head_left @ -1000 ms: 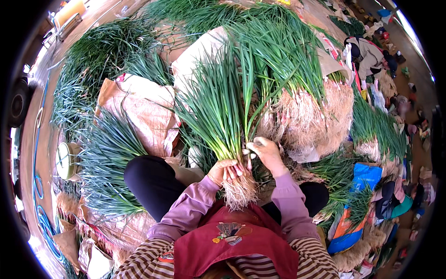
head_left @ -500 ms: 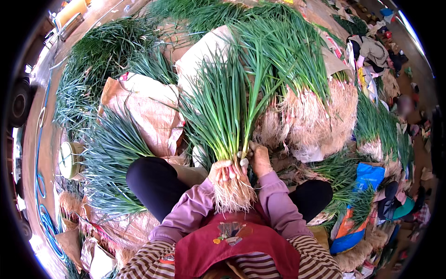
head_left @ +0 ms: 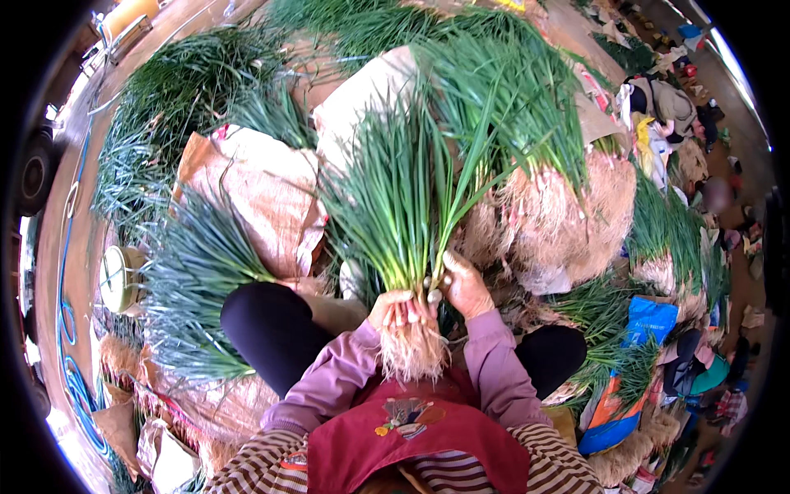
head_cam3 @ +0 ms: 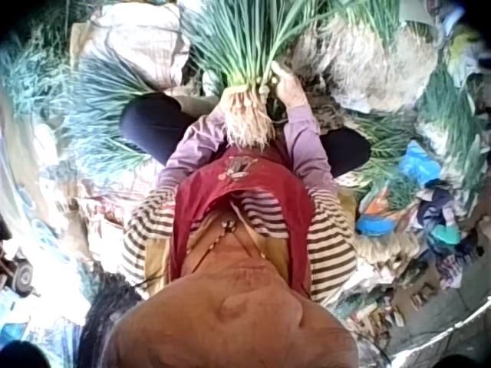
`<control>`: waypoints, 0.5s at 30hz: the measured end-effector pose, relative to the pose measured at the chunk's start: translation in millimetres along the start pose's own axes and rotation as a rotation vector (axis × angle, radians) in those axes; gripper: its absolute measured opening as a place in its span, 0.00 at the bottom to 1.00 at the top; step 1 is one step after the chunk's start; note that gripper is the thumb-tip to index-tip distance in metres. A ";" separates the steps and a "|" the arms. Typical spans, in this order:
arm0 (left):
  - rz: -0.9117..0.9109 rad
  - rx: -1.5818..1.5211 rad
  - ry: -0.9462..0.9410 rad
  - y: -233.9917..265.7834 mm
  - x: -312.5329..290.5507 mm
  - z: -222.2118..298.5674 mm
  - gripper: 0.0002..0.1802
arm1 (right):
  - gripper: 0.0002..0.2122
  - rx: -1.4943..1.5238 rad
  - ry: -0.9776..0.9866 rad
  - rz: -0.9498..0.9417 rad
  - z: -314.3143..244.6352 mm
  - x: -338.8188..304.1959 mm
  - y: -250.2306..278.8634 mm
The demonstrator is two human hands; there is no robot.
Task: The person gathers stalks of scallions into a bundle, removes loose leaves and dirt from the roots by hand, and places the bundled scallions onto a pile.
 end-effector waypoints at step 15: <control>0.080 -0.207 -0.165 -3.4 8.5 -8.3 0.22 | 0.11 -0.010 -0.001 0.002 -8.2 13.2 8.0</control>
Point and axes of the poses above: each hand's wrist, its own x-axis towards the middle knuckle, its own y-axis out of the back of the hand, z = x × y, the point moved 1 cm from there along x, towards the middle knuckle, and after that the axes turned 2 degrees about x, right-handed, at the moved point
